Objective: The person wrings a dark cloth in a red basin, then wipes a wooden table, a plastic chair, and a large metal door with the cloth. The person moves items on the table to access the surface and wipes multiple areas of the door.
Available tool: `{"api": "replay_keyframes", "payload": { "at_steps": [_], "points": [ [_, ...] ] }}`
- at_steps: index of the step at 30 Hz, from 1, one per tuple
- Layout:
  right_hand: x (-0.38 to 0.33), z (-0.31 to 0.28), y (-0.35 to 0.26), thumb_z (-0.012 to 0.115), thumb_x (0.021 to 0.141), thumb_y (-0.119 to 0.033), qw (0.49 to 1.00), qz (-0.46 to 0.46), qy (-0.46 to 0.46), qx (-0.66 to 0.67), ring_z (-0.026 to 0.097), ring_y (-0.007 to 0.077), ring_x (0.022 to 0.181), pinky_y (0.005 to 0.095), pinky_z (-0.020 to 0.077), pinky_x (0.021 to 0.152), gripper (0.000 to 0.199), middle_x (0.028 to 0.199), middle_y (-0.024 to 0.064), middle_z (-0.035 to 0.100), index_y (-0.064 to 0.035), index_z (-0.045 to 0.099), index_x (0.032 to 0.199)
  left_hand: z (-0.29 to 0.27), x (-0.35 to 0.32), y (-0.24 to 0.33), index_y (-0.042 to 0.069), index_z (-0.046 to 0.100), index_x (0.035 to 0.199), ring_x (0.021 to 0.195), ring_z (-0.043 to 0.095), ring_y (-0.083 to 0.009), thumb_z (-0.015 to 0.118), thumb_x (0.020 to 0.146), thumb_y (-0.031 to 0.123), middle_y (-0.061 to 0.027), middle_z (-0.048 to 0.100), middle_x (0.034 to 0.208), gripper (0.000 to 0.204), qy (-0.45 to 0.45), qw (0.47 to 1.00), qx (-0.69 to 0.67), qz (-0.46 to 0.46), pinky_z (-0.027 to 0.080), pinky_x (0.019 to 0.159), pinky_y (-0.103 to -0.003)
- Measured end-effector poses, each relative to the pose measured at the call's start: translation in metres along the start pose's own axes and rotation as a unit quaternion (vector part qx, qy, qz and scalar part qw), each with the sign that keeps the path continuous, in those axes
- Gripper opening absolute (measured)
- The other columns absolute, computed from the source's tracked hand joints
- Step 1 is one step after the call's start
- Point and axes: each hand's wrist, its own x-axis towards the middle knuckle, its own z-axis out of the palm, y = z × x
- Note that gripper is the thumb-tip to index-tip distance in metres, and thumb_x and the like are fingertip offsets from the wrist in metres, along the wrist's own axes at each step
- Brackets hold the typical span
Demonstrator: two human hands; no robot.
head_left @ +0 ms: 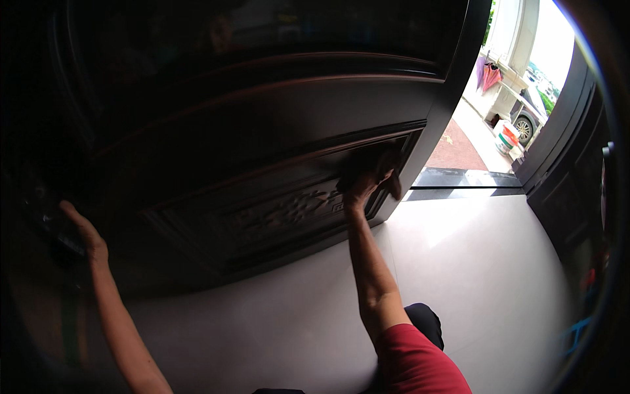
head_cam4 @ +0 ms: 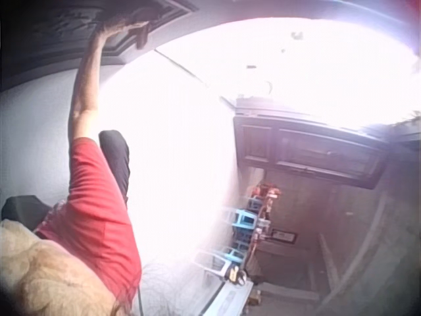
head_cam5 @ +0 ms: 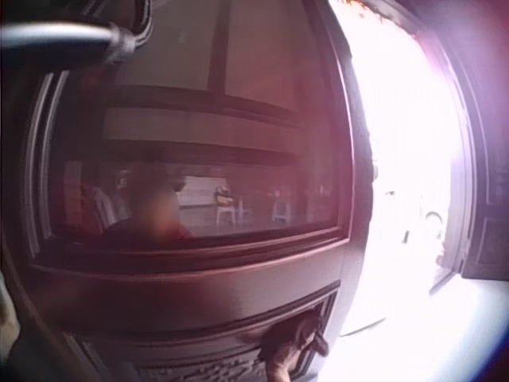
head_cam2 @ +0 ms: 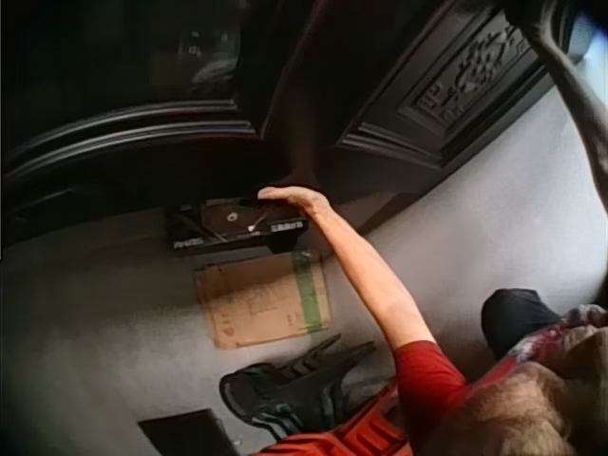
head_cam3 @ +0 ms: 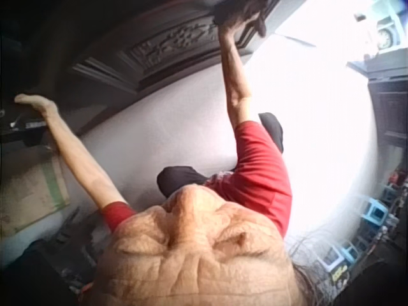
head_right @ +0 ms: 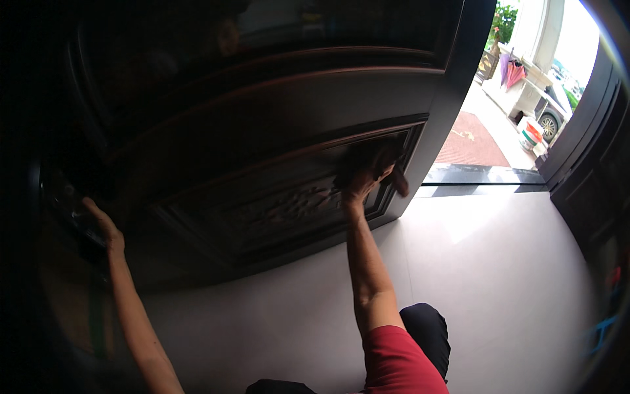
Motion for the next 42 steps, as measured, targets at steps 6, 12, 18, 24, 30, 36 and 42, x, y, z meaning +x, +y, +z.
{"api": "replay_keyframes", "payload": {
  "at_steps": [6, 12, 18, 24, 30, 36, 42],
  "points": [
    [-0.149, 0.008, 0.087, 0.033, 0.095, -0.018, 0.985, 0.048, -0.032, -0.161, 0.035, 0.0238, 0.123, 0.0316, 0.0246, 0.103, 0.043, 0.135, 0.0159, 0.035, 0.0011, 0.03, 0.134, 0.011, -0.006, 0.009, 0.012, -0.006, 0.145, 0.141, 0.001, -0.0227, 0.024, 0.085, 0.07, -0.0082, -0.005, 0.153, 0.089, -0.03, 0.997, 0.009, 0.072, 0.003, 0.114, -0.041],
    [-0.221, -0.008, 0.078, 0.045, 0.084, -0.017, 0.759, 0.002, -0.371, -0.535, 0.054, 0.0247, 0.102, 0.035, 0.0442, 0.084, 0.028, 0.109, 0.0116, 0.056, -0.0031, 0.056, 0.104, 0.033, -0.001, 0.018, 0.012, -0.007, 0.145, 0.141, 0.0, -0.0226, 0.02, 0.083, 0.072, -0.0083, -0.007, 0.153, 0.09, -0.036, 0.998, 0.004, 0.055, 0.002, 0.114, -0.042],
    [-0.125, -0.023, 0.041, 0.045, 0.089, -0.023, 0.591, -0.026, -0.672, -0.446, 0.051, 0.0239, 0.115, 0.0357, 0.0447, 0.091, 0.038, 0.126, 0.0086, 0.053, -0.0085, 0.053, 0.123, -0.032, -0.008, 0.014, 0.01, -0.004, 0.145, 0.141, 0.001, -0.0237, 0.016, 0.088, 0.067, -0.0089, -0.008, 0.153, 0.084, -0.047, 0.991, 0.118, -0.04, 0.003, 0.114, -0.043],
    [-0.059, -0.047, 0.091, 0.049, 0.085, -0.035, 0.535, -0.094, -0.648, -0.534, 0.054, 0.0197, 0.114, 0.031, 0.0469, 0.085, 0.042, 0.123, 0.0047, 0.058, -0.0157, 0.058, 0.121, -0.008, -0.008, 0.014, 0.011, -0.004, 0.146, 0.141, 0.001, -0.0229, 0.02, 0.09, 0.061, -0.0087, -0.007, 0.153, 0.078, -0.026, 0.996, 0.079, -0.019, 0.002, 0.114, -0.041],
    [-0.056, -0.041, 0.112, 0.05, 0.085, -0.034, 0.698, 0.105, -0.528, -0.471, 0.056, 0.0201, 0.109, 0.0326, 0.0477, 0.082, 0.038, 0.118, 0.0046, 0.059, -0.0154, 0.06, 0.117, -0.021, -0.008, 0.023, 0.012, -0.004, 0.146, 0.141, 0.0, -0.0221, 0.023, 0.093, 0.054, -0.0084, -0.005, 0.153, 0.073, -0.019, 0.996, 0.074, -0.036, 0.001, 0.115, -0.039],
    [-0.147, -0.033, 0.083, 0.051, 0.086, -0.032, 0.745, 0.199, -0.465, -0.436, 0.058, 0.0206, 0.105, 0.0341, 0.0485, 0.078, 0.035, 0.114, 0.0046, 0.061, -0.0152, 0.062, 0.114, 0.017, 0.0, 0.088, 0.013, -0.001, 0.146, 0.141, 0.003, -0.0207, 0.023, 0.093, 0.057, -0.0084, -0.002, 0.153, 0.073, 0.038, 0.986, -0.078, -0.14, 0.002, 0.115, -0.037],
    [-0.287, 0.012, -0.035, 0.052, 0.086, -0.031, 0.692, 0.115, -0.594, -0.394, 0.061, 0.021, 0.101, 0.0357, 0.0493, 0.074, 0.032, 0.109, 0.0045, 0.063, -0.015, 0.064, 0.111, 0.004, 0.02, 0.132, 0.007, 0.0, 0.145, 0.141, 0.005, -0.0218, 0.024, 0.092, 0.062, -0.0113, -0.002, 0.153, 0.08, 0.089, 0.951, -0.142, -0.261, 0.003, 0.115, -0.036]
  ]
}}
